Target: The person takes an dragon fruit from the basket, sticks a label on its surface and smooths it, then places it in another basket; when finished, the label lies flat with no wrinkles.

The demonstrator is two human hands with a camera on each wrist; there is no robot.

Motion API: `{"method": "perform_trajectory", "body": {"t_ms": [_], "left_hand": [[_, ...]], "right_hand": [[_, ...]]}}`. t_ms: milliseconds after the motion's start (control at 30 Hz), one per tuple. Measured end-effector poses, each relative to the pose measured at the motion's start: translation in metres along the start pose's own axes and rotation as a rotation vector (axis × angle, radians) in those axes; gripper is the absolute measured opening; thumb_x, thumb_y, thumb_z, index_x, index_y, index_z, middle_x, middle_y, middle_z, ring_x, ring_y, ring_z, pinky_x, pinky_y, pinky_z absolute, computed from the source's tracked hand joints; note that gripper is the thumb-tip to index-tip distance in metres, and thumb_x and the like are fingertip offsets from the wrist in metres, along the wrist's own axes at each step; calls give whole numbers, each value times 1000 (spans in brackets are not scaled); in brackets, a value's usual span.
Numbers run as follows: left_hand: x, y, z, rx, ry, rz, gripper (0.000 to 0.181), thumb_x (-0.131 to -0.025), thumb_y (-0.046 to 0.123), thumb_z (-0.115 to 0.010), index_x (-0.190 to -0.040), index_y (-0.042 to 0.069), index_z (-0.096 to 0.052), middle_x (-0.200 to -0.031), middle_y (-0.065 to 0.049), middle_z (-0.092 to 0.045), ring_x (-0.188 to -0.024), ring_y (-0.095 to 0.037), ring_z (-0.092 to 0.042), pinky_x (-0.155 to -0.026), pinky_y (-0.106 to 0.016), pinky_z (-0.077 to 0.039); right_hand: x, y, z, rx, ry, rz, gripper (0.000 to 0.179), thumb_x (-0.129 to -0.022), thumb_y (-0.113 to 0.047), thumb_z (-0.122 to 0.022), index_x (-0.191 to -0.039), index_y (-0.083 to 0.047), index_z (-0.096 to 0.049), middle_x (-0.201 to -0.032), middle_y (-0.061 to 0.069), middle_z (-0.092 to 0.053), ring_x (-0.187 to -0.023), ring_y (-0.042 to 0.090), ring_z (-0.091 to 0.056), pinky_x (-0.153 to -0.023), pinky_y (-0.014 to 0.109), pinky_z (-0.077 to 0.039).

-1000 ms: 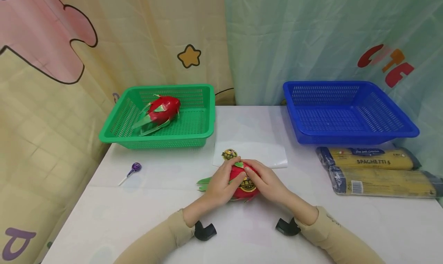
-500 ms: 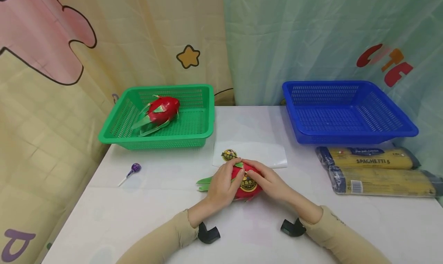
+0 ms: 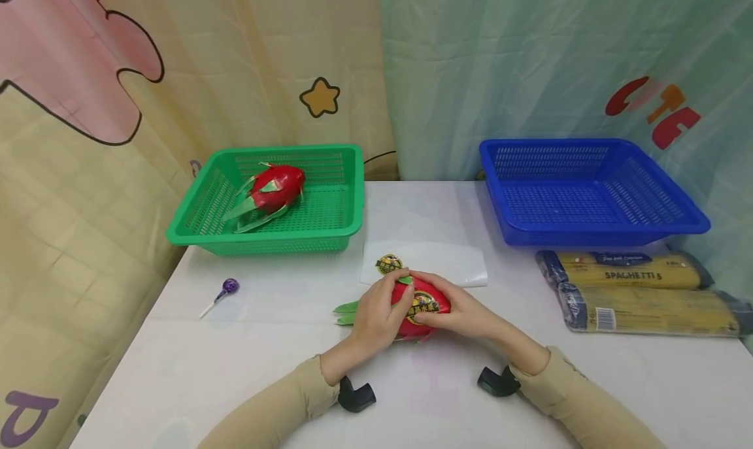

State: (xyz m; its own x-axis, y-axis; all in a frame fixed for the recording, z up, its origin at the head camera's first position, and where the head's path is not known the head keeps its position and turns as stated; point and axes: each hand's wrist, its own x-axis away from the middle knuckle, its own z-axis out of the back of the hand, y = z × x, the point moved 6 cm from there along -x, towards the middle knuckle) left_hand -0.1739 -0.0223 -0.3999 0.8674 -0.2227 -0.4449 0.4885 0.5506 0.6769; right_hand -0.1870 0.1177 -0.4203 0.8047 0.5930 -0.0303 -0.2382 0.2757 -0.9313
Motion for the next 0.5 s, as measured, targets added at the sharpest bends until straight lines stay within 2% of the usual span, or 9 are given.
{"method": "perform_trajectory", "body": {"t_ms": [100,233,333,500], "left_hand": [[-1,-1,0,33,-4,29,37,-95,30,-48,-123,6,-54,-119,-8,-62,-102,-18,-59,-78,-37,-49],[0,-1,-1,54,-9,33,37,-96,31,-47,-122,6,-53,-126,-8,-58,-111,-19,-56,-84,-40,-48],[2,-2,-1,68,-26,48,40,-95,34,-49,-123,6,-52,-123,-7,-59,-107,-19,-57,-84,-40,-47],[4,-6,-2,111,-57,96,46,-92,40,-53,-126,10,-50,-112,-3,-60,-95,-15,-55,-77,-36,-48]], "right_hand": [[0,0,0,10,-7,14,73,-82,-23,-74,-144,-23,-35,-127,9,-50,-103,27,-54,-79,35,-52],[1,0,0,-5,-28,17,79,-79,-21,-76,-145,-23,-33,-124,11,-50,-99,27,-55,-75,35,-53],[1,1,0,-31,-40,6,81,-78,-19,-77,-145,-24,-32,-124,11,-49,-100,28,-54,-75,36,-53],[1,1,1,-43,-47,-20,81,-79,-20,-76,-146,-25,-31,-126,11,-48,-103,29,-53,-77,37,-52]]}}
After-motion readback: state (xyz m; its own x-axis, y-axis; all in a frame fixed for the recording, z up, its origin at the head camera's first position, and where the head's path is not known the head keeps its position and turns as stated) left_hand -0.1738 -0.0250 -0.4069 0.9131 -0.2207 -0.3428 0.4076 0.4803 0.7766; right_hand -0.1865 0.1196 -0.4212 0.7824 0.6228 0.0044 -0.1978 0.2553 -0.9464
